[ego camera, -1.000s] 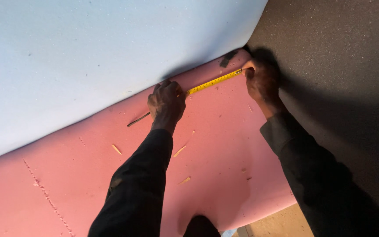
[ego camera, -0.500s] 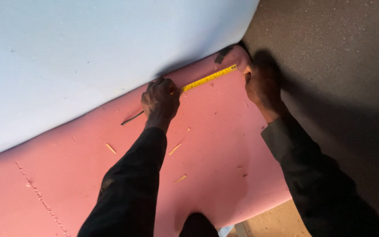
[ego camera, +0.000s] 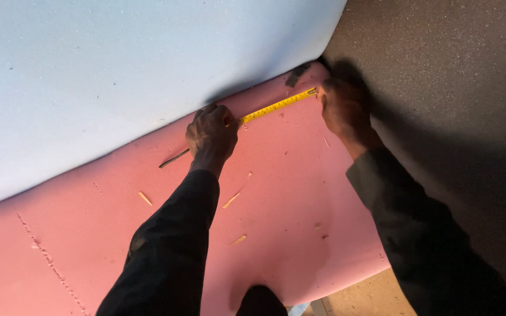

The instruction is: Measuring a large piece of pink upholstery foam using a tape measure

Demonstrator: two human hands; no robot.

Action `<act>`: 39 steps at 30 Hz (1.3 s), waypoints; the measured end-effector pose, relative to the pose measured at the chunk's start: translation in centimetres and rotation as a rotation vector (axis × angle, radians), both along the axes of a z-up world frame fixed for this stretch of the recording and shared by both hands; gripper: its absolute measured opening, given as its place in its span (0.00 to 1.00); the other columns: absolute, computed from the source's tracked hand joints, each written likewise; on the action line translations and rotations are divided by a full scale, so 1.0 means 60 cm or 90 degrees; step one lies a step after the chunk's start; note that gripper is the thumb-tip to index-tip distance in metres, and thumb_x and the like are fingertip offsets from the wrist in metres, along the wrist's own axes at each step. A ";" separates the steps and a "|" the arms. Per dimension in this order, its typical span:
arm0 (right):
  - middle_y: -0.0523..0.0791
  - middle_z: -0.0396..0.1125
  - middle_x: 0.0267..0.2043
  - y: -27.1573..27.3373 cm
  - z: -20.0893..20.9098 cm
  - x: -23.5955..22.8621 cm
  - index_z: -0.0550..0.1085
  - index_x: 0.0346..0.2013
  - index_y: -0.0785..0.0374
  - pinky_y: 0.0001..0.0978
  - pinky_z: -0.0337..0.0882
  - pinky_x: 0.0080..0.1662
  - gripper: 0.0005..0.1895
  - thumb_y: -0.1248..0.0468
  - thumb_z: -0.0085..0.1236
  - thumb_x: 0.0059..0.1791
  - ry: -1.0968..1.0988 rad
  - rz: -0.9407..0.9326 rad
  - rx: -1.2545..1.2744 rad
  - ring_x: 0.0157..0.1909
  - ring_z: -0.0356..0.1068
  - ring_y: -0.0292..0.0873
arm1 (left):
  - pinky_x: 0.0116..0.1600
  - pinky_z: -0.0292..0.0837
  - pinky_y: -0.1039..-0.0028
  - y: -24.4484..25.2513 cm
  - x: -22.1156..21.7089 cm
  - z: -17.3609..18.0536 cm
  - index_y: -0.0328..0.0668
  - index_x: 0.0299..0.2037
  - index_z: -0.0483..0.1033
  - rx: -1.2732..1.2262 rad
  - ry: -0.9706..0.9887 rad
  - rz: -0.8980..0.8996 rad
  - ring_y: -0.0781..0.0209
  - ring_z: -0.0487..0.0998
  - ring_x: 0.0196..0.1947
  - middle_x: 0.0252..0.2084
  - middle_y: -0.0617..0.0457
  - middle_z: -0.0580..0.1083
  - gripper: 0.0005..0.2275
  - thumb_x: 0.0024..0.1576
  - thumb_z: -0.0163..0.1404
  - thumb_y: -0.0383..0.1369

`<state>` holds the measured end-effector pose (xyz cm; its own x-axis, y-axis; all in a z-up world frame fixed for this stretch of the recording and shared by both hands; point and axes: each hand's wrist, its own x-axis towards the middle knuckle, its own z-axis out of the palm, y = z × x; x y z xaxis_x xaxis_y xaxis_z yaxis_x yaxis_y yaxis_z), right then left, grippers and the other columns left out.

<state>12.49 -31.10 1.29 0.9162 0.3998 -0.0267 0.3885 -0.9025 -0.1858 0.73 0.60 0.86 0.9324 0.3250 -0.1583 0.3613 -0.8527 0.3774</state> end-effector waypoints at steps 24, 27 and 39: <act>0.60 0.71 0.75 0.053 -0.018 -0.582 0.73 0.71 0.68 0.53 0.75 0.73 0.25 0.68 0.61 0.59 -0.168 -0.052 0.110 0.77 0.70 0.64 | 0.47 0.87 0.50 0.080 -0.193 0.105 0.59 0.36 0.82 -0.129 0.032 0.002 0.44 0.86 0.47 0.37 0.57 0.79 0.09 0.58 0.66 0.47; 0.65 0.72 0.71 0.031 -0.073 -0.578 0.72 0.75 0.73 0.59 0.80 0.67 0.31 0.72 0.66 0.56 -0.173 -0.024 0.121 0.71 0.74 0.71 | 0.49 0.86 0.50 0.144 -0.383 0.152 0.58 0.36 0.82 -0.124 0.034 0.041 0.42 0.84 0.48 0.37 0.55 0.77 0.08 0.61 0.66 0.44; 0.42 0.83 0.55 0.001 -0.047 -0.498 0.85 0.50 0.37 0.56 0.82 0.59 0.09 0.51 0.60 0.58 0.215 -0.044 -0.077 0.59 0.83 0.58 | 0.43 0.84 0.53 0.495 -0.939 0.231 0.58 0.37 0.80 0.025 0.086 0.173 0.45 0.86 0.41 0.36 0.57 0.75 0.08 0.63 0.64 0.44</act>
